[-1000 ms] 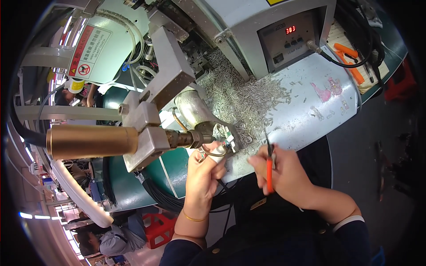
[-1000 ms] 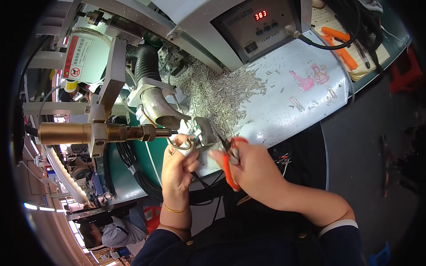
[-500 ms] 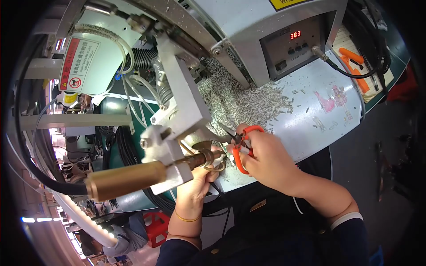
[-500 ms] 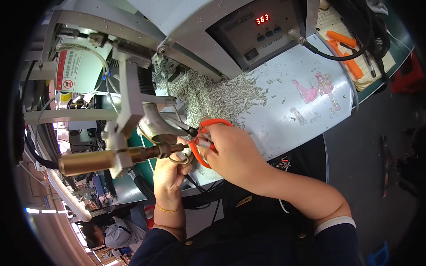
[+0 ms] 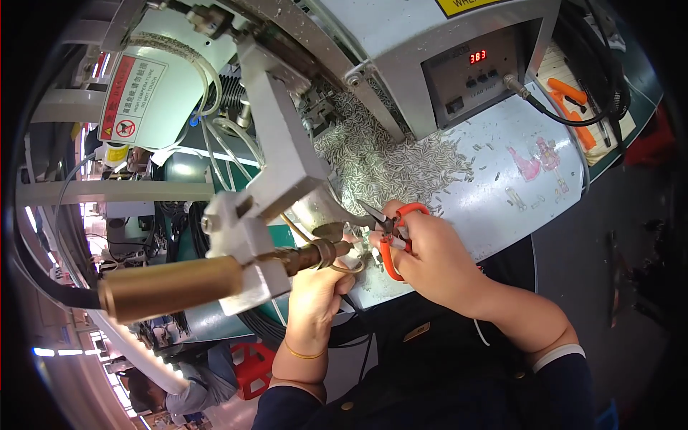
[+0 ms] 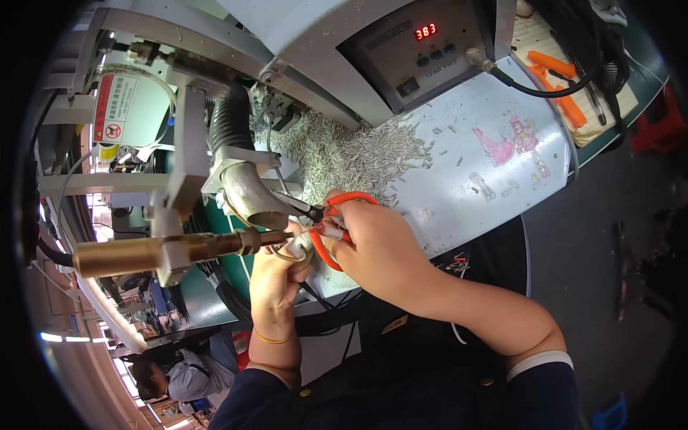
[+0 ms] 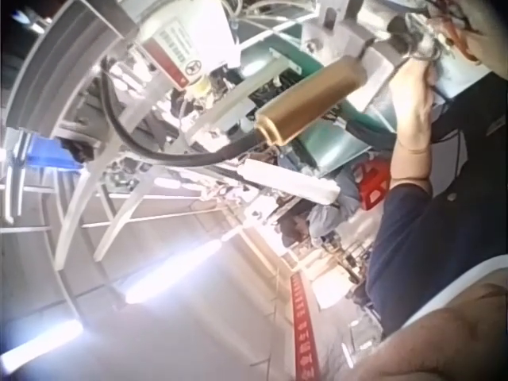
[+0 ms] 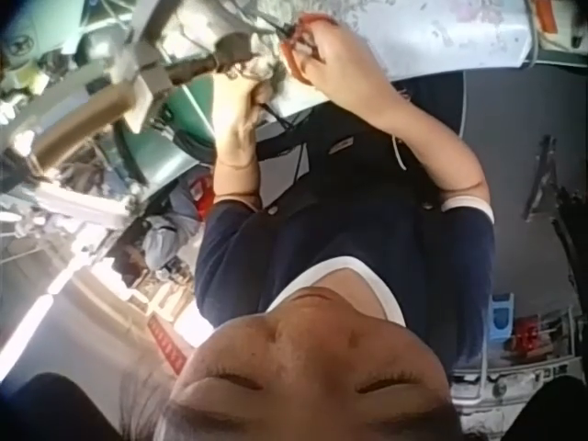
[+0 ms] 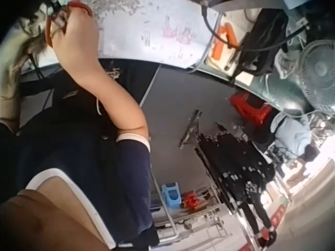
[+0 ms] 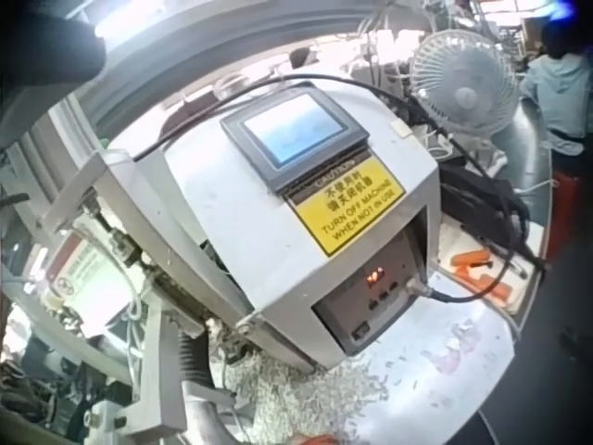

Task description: Processing and trimming electrical wires using a machine and nippers at a factory workstation.

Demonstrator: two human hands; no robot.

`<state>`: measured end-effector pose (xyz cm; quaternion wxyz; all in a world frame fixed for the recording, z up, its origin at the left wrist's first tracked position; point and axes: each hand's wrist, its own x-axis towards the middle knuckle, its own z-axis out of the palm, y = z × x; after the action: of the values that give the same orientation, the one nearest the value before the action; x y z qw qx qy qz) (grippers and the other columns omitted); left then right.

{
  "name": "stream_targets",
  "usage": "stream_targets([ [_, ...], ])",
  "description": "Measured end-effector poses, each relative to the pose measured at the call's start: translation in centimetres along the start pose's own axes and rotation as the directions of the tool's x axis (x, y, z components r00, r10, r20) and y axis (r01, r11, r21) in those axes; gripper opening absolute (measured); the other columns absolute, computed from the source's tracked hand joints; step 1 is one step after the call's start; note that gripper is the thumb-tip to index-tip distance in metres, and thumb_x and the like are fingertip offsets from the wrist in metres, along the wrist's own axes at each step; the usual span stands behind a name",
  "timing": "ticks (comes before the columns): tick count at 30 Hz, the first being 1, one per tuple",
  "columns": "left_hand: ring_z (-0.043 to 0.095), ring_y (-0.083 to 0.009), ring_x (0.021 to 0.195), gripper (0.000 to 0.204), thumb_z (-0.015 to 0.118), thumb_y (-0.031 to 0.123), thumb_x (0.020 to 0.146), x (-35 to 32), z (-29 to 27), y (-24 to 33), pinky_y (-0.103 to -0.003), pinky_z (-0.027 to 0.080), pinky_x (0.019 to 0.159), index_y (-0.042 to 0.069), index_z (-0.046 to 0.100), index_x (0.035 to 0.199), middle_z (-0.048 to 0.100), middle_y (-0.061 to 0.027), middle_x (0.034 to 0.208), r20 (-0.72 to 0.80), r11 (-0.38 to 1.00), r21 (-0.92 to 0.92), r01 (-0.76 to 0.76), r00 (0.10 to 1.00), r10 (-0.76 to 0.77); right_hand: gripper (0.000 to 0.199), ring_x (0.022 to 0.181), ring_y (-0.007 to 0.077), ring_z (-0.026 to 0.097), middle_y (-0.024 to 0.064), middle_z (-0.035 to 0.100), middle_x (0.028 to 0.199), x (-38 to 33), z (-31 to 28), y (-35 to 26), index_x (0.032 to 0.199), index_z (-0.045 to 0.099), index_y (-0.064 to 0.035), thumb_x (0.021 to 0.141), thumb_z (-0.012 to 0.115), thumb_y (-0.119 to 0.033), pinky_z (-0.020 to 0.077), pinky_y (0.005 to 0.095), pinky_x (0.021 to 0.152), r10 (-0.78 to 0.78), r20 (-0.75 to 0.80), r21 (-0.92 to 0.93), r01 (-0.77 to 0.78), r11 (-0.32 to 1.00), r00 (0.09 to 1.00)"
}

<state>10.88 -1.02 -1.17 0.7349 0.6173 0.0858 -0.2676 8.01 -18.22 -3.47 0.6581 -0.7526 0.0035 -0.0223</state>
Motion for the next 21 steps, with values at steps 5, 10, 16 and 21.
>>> stream_targets([
  [5, 0.039, -0.0077, 0.053, 0.016, 0.051, 0.001, 0.081, -1.8, 0.3, 0.1, -0.021, 0.03, 0.044, -0.003, 0.05, 0.096, 0.05, -0.0056, 0.074, 0.138, 0.98, -0.167, 0.109, 0.987, -0.086, 0.012, 0.055, 0.0058, 0.043, 0.0003, 0.044, 0.061, -1.7, -0.5, 0.2, 0.083, 0.049, -0.0009, 0.085, 0.053, -0.012, 0.0354, 0.0245, 0.049, 0.083, 0.129, 0.165, -0.104, 0.981, 0.988],
  [10, 0.046, -0.0093, 0.073, 0.015, 0.044, 0.001, 0.085, -3.9, 1.8, -1.0, -0.021, 0.039, 0.062, 0.001, 0.047, 0.1, 0.049, -0.0055, 0.087, -0.001, 0.97, 0.175, -0.169, 0.985, 0.172, 0.011, 0.055, 0.0055, 0.043, -0.0024, 0.046, 0.064, -3.7, -0.6, -0.6, 0.084, 0.051, -0.0027, 0.084, 0.055, -0.013, 0.0354, 0.0229, 0.05, 0.005, -0.079, 0.263, 0.016, 0.965, 0.997],
  [16, 0.049, -0.0111, 0.086, 0.014, 0.047, -0.001, 0.084, -5.9, 2.7, -2.1, -0.023, 0.041, 0.075, 0.001, 0.048, 0.098, 0.05, -0.0061, 0.093, 0.05, 0.958, 0.287, -0.022, 0.999, 0.008, 0.016, 0.055, 0.0078, 0.05, 0.0008, 0.052, 0.063, -5.1, -0.1, -1.4, 0.082, 0.055, -0.0015, 0.085, 0.055, -0.018, 0.0373, 0.023, 0.048, -0.264, 0.284, -0.306, 0.348, 0.886, 0.922],
  [21, 0.052, -0.0115, 0.082, 0.017, 0.051, -0.006, 0.08, -5.8, 1.6, -3.0, -0.022, 0.042, 0.074, -0.002, 0.049, 0.096, 0.053, -0.0071, 0.091, 0.1, 0.952, 0.139, -0.272, 0.961, 0.26, 0.026, 0.049, 0.0099, 0.052, 0.0021, 0.052, 0.055, -5.1, -0.8, -1.9, 0.075, 0.056, -0.0004, 0.086, 0.053, -0.024, 0.0376, 0.0232, 0.042, -0.02, 0.12, -0.096, 0.031, 0.995, 0.993],
])
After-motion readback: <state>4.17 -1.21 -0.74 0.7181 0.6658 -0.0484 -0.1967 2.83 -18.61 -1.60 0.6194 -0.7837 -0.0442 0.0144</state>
